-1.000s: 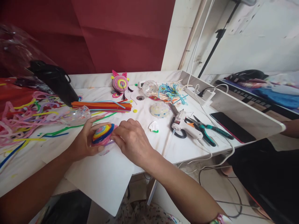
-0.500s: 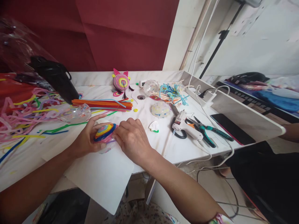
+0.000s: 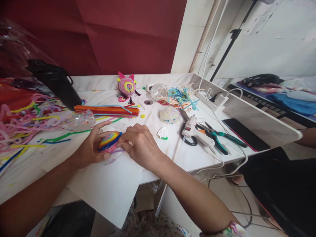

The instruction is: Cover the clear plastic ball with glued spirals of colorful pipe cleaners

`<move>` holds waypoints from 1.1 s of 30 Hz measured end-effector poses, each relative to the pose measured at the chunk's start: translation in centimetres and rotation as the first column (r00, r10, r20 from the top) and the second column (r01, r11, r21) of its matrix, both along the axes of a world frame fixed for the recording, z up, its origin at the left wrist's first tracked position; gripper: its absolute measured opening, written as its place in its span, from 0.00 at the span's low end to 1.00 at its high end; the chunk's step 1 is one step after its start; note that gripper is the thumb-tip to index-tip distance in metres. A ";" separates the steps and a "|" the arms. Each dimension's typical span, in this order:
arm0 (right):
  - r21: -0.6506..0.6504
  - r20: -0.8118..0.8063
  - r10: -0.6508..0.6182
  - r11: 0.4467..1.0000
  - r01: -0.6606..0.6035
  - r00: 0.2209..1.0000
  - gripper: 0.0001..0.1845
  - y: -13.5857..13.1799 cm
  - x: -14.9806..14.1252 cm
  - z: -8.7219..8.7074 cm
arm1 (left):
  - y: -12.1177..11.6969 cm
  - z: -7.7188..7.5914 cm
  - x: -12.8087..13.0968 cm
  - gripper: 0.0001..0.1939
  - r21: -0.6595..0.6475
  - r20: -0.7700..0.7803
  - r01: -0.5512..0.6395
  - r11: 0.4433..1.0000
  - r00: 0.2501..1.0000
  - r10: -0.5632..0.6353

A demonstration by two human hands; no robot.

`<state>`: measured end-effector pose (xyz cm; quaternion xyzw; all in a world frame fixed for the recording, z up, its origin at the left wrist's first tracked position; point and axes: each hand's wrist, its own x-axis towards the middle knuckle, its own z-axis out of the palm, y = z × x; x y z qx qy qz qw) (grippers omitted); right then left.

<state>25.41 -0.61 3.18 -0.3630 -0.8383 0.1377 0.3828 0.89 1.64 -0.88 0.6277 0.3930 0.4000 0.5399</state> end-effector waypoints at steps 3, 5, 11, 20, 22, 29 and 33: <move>0.112 0.132 -0.056 0.993 0.041 0.990 0.09 -0.3 -0.3 0.3 | -0.2 0.2 0.3 0.58 -0.006 0.010 -0.014 1.000 1.000 0.014; 0.178 0.201 -0.094 0.982 0.058 0.975 0.11 -0.5 -0.6 0.4 | -0.2 0.2 0.3 0.58 -0.008 0.017 -0.028 1.000 0.999 0.028; 0.024 0.058 0.005 1.000 -0.007 0.998 0.11 -0.2 -0.6 1.0 | 0.0 0.7 0.0 0.58 -0.008 0.042 -0.003 1.000 0.999 0.003; -0.028 -0.408 -0.081 0.997 0.076 0.909 0.13 -2.5 4.0 2.9 | 0.2 0.7 -0.4 0.57 0.077 0.056 0.038 0.996 0.998 -0.042; -0.072 -0.388 -0.182 0.983 0.167 0.904 0.14 -3.7 5.5 2.8 | 0.2 0.7 -0.5 0.58 0.087 0.059 0.029 0.996 0.998 -0.034; -0.050 -0.253 -0.429 0.901 0.431 0.867 0.12 -8.0 10.5 0.5 | -0.3 0.9 -0.5 0.59 0.145 0.046 0.031 0.989 0.998 -0.038; 0.008 -0.211 -0.636 0.758 0.652 0.742 0.15 -10.6 13.5 -1.8 | -0.3 0.4 -0.7 0.59 0.183 0.042 -0.007 0.983 0.999 -0.001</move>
